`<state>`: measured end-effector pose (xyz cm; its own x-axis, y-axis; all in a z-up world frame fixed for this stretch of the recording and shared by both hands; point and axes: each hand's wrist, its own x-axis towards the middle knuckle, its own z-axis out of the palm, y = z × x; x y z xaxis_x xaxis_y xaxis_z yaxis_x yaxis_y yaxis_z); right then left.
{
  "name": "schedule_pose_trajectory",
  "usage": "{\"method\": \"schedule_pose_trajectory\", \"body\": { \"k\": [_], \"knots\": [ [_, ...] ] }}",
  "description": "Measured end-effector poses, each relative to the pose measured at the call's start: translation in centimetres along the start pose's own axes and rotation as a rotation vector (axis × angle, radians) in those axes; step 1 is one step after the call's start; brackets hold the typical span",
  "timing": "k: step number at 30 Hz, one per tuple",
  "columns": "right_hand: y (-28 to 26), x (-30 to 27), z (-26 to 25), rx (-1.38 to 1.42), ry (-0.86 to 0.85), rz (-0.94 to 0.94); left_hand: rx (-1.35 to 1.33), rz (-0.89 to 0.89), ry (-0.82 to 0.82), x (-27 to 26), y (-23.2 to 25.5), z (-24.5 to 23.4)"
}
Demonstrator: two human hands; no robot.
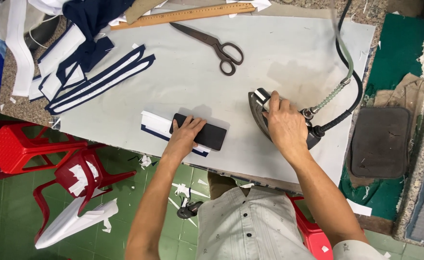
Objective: The person irons several white fabric strips with blue edges on a work table. They use a steam iron and a black rectangular pressing block to smooth the fabric, repeatedly picking up new strips, pressing them, and stacking the finished pieces.
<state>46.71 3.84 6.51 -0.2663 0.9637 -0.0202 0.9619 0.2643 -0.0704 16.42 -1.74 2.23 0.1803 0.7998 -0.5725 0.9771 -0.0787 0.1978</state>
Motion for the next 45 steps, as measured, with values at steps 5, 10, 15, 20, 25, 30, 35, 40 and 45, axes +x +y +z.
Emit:
{"method": "schedule_pose_trajectory", "body": {
  "k": [5,10,15,20,25,30,35,40,45],
  "knots": [
    [-0.1,-0.2,0.4,-0.071,0.05,-0.024,0.088,0.066,0.02,1.5,0.9,-2.4],
    [-0.3,-0.2,0.4,-0.101,0.056,-0.01,0.098,0.135,0.118,6.3,0.4,-4.7],
    [-0.3,0.0,0.7,-0.095,-0.015,0.017,0.227,0.157,0.402,10.0,-2.2,-3.6],
    [0.2,0.8,1.2,-0.064,-0.191,0.12,0.135,0.126,0.965,2.3,-3.4,0.8],
    [-1.1,2.5,-0.9,0.079,-0.448,0.34,0.09,0.059,0.765,-3.4,-13.7,7.3],
    [-1.9,-1.0,3.3,-0.198,-0.434,0.187,0.093,-0.351,0.859,-3.6,-28.5,5.6],
    [-7.7,-0.8,6.2,-0.172,-0.25,0.096,0.058,-0.238,1.032,-2.1,-32.0,0.5],
    [-16.8,4.3,4.3,-0.043,-0.225,-0.015,-0.128,-0.059,1.219,4.0,-43.0,-7.2],
    [-21.4,8.2,5.6,-0.094,-0.155,-0.092,-0.057,-0.217,0.86,13.9,-51.2,-13.1]
  ]
}}
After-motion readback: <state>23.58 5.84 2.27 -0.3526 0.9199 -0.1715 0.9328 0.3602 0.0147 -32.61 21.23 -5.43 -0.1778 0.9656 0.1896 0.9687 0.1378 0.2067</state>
